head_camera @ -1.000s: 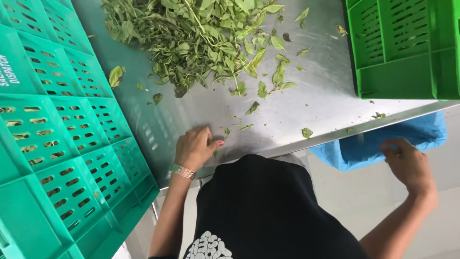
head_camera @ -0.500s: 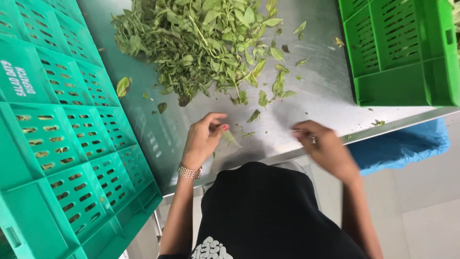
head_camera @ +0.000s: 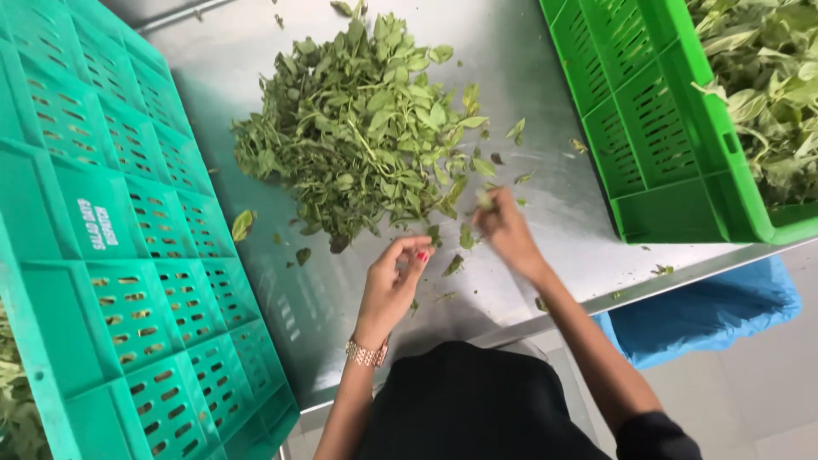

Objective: Plucking leaves from stems and sorting them into a pile on a stainless steel table in a food processing environment.

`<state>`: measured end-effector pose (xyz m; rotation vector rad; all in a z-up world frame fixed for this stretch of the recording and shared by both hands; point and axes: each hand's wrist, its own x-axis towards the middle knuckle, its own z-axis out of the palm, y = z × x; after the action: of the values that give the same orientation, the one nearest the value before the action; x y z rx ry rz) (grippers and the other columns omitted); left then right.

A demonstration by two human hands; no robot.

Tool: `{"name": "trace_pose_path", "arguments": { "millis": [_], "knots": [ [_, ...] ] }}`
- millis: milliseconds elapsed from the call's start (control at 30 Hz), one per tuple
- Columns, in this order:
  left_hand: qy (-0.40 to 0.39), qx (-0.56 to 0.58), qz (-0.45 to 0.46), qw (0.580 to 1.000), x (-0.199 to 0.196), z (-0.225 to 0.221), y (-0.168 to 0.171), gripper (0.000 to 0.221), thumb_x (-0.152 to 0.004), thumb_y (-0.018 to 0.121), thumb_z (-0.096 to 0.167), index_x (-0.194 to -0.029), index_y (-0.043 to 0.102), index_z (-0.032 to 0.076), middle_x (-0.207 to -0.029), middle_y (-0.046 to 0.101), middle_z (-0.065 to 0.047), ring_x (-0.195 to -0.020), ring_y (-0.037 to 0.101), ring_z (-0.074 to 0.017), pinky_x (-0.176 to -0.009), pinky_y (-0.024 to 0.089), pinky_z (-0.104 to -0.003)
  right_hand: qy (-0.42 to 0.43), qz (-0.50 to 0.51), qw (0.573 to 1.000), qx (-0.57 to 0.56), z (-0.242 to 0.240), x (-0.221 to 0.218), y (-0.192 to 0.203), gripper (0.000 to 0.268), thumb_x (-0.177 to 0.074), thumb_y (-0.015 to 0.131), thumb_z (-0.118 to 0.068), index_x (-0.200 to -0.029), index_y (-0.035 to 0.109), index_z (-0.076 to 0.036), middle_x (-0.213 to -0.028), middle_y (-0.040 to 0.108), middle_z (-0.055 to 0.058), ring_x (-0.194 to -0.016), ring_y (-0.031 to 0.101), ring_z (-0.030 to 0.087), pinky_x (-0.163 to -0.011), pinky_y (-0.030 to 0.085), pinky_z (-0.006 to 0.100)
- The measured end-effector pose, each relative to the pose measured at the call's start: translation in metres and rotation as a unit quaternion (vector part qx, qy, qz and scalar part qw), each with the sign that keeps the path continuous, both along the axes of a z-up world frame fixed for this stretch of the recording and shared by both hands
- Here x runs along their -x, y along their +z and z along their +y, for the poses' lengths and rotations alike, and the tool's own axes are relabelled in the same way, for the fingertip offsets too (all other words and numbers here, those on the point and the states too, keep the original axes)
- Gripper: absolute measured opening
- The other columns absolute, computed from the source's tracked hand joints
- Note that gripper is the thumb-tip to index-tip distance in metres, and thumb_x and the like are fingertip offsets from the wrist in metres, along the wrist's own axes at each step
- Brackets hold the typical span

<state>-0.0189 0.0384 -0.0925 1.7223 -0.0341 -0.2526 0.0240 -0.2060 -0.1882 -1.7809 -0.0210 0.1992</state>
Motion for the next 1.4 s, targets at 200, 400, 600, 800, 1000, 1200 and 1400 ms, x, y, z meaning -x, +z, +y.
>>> {"name": "trace_pose_path", "arguments": {
  "millis": [200, 400, 600, 800, 1000, 1200, 1400],
  "knots": [
    [-0.049, 0.064, 0.029, 0.996, 0.017, 0.009, -0.019, 0.025, -0.106, 0.052, 0.015, -0.125, 0.065, 0.005, -0.11, 0.075, -0.004, -0.097, 0.065, -0.0087, -0.085, 0.052, -0.024, -0.231, -0.004, 0.967, 0.111, -0.024, -0.075, -0.017, 0.011, -0.102, 0.059, -0.013, -0.107, 0.06, -0.003, -0.092, 0.069, 0.017, -0.077, 0.063, 0.024, -0.07, 0.052, 0.038],
    [-0.045, 0.053, 0.075, 0.995, 0.025, 0.012, -0.021, 0.025, -0.107, 0.051, 0.017, -0.123, 0.066, 0.005, -0.108, 0.075, -0.004, -0.097, 0.066, -0.009, -0.087, 0.052, -0.024, -0.117, -0.085, 0.924, 0.354, 0.001, -0.065, 0.029, 0.02, -0.086, 0.071, -0.013, -0.104, 0.07, -0.004, -0.11, 0.069, 0.019, -0.095, 0.066, 0.043, -0.079, 0.051, 0.053],
    [-0.059, -0.013, 0.08, 0.995, 0.001, 0.017, -0.018, 0.025, -0.104, 0.055, 0.016, -0.125, 0.066, 0.008, -0.109, 0.076, -0.003, -0.086, 0.061, -0.012, -0.075, 0.051, -0.024, -0.101, -0.099, 0.92, 0.364, -0.014, -0.064, 0.02, 0.019, -0.089, 0.068, -0.011, -0.102, 0.061, 0.0, -0.112, 0.063, 0.023, -0.092, 0.065, 0.046, -0.077, 0.051, 0.052],
    [-0.103, -0.101, -0.007, 0.99, -0.07, 0.02, -0.02, 0.022, -0.104, 0.055, 0.016, -0.122, 0.067, 0.011, -0.113, 0.076, -0.003, -0.093, 0.071, -0.0114, -0.073, 0.059, -0.025, -0.109, -0.033, 0.979, 0.172, -0.04, -0.042, 0.112, 0.02, -0.1, 0.047, -0.013, -0.115, 0.041, -0.002, -0.094, 0.067, 0.019, -0.084, 0.07, 0.034, -0.076, 0.055, 0.045],
    [0.02, -0.151, -0.172, 0.973, -0.179, 0.014, -0.057, 0.018, -0.095, 0.065, 0.002, -0.108, 0.075, 0.01, -0.094, 0.077, -0.005, -0.078, 0.073, -0.0178, -0.071, 0.058, -0.031, -0.259, -0.356, 0.825, 0.354, -0.179, 0.014, 0.15, 0.023, -0.112, 0.035, 0.006, -0.132, 0.044, 0.006, -0.115, 0.054, 0.02, -0.095, 0.054, 0.027, -0.084, 0.048, 0.038],
    [0.121, -0.409, -0.204, 0.881, -0.212, -0.021, -0.074, 0.013, -0.087, 0.073, 0.012, -0.096, 0.079, 0.019, -0.089, 0.079, -0.006, -0.085, 0.069, -0.0255, -0.086, 0.047, -0.044, -0.298, -0.179, 0.813, 0.467, -0.245, 0.037, 0.125, 0.026, -0.113, 0.036, -0.008, -0.113, 0.056, 0.01, -0.076, 0.044, 0.009, -0.064, 0.04, 0.022, -0.059, 0.039, 0.04],
    [0.127, -0.529, -0.239, 0.804, -0.213, -0.042, -0.07, 0.029, -0.081, 0.082, 0.036, -0.091, 0.076, 0.01, -0.095, 0.076, -0.01, -0.106, 0.062, -0.0341, -0.089, 0.04, -0.049, -0.373, -0.041, 0.818, 0.435, -0.188, 0.046, 0.159, 0.064, -0.131, 0.041, -0.039, -0.105, 0.064, 0.015, -0.076, 0.051, 0.021, -0.066, 0.048, 0.03, -0.057, 0.039, 0.047]
  ]
}}
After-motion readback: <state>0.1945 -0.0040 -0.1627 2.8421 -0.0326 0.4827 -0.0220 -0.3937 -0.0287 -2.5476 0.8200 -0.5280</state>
